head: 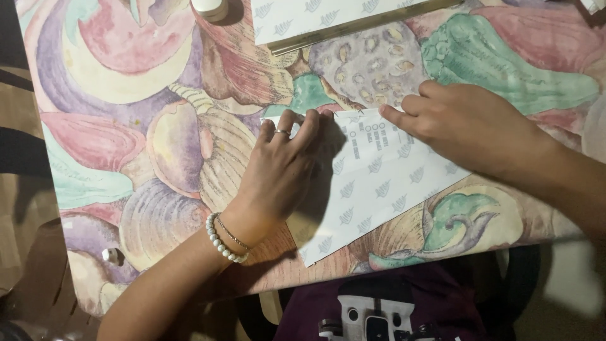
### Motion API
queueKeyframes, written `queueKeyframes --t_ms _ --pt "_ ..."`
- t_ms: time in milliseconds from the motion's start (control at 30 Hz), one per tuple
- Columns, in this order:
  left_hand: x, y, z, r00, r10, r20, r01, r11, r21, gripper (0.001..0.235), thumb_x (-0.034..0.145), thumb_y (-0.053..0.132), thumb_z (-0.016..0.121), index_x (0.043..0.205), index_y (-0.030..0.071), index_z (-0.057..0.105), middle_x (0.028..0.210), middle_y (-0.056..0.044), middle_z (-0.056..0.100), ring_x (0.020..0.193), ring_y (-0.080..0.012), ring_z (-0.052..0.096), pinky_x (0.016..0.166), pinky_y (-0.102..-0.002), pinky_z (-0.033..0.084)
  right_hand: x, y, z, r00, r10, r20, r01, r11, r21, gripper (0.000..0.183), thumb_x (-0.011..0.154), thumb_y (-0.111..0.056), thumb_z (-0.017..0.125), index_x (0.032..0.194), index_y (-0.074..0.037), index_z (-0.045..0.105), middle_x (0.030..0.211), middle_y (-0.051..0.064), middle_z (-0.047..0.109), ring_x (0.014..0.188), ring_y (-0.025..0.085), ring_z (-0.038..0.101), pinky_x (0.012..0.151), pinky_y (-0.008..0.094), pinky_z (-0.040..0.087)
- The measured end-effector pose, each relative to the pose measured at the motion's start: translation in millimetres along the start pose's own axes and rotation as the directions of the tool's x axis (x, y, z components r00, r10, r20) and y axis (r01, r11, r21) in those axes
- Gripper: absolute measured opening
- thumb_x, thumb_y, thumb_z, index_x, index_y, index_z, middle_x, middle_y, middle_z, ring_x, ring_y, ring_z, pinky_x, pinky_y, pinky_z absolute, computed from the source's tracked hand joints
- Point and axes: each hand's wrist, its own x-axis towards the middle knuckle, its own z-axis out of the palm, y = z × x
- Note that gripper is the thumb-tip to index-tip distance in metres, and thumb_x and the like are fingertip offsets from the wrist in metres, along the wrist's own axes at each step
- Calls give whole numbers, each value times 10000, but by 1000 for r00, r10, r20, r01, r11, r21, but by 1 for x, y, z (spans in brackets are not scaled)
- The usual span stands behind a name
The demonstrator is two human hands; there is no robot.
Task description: Folding printed paper sheets into specific shapes on a table.
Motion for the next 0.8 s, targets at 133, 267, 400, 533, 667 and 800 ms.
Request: queueKeyframes --t_ms 133,267,400,533,667,800 --pt "3 0 -7 998 -21 -53 18 999 -45 616 966 312 596 1513 94 416 1278 -43 516 1104 -262 562 880 -394 559 6 -3 -15 997 21 76 -22 1000 15 875 873 57 608 1634 -212 272 872 -82 659 764 137 607 490 265 564" --pt "4 -3 -11 999 -33 2 33 992 -125 625 976 217 601 1558 106 403 1171 -7 560 1051 -250 587 856 -356 595 18 -5 -35 968 54 244 -70 996 57 1145 855 39 628 1714 -365 -13 1044 -1 639 825 164 637 509 285 593" --pt "6 -1 -8 995 -67 -72 59 992 -109 428 1009 274 584 1408 125 543 1092 22 548 1007 -235 593 814 -353 600 24 -6 -41 954 65 294 -97 990 98 1077 888 47 617 1698 -388 58 901 -4 664 763 190 643 501 334 561" --pt "10 5 -12 998 -64 7 65 995 -78 694 918 170 643 1562 241 396 1155 22 513 1051 -227 573 858 -362 580 22 -4 -38 954 51 295 -85 991 107 1118 845 63 642 1699 -375 68 926 -28 648 808 182 626 542 330 571" --pt "9 10 -12 997 -73 14 72 994 79 774 894 240 642 1599 303 331 1241 19 496 1110 -211 533 852 -361 539 14 0 -32 979 20 204 -51 988 145 1157 718 167 710 1660 -301 228 979 -51 657 853 162 641 557 307 609" --pt "10 12 -6 999 -37 -32 38 999 10 920 794 242 691 1615 283 280 1466 -96 391 1417 -362 337 1188 -671 260 -10 6 -2 991 76 114 -99 973 207 873 763 169 704 1527 -168 452 971 -41 667 843 143 643 521 265 619"
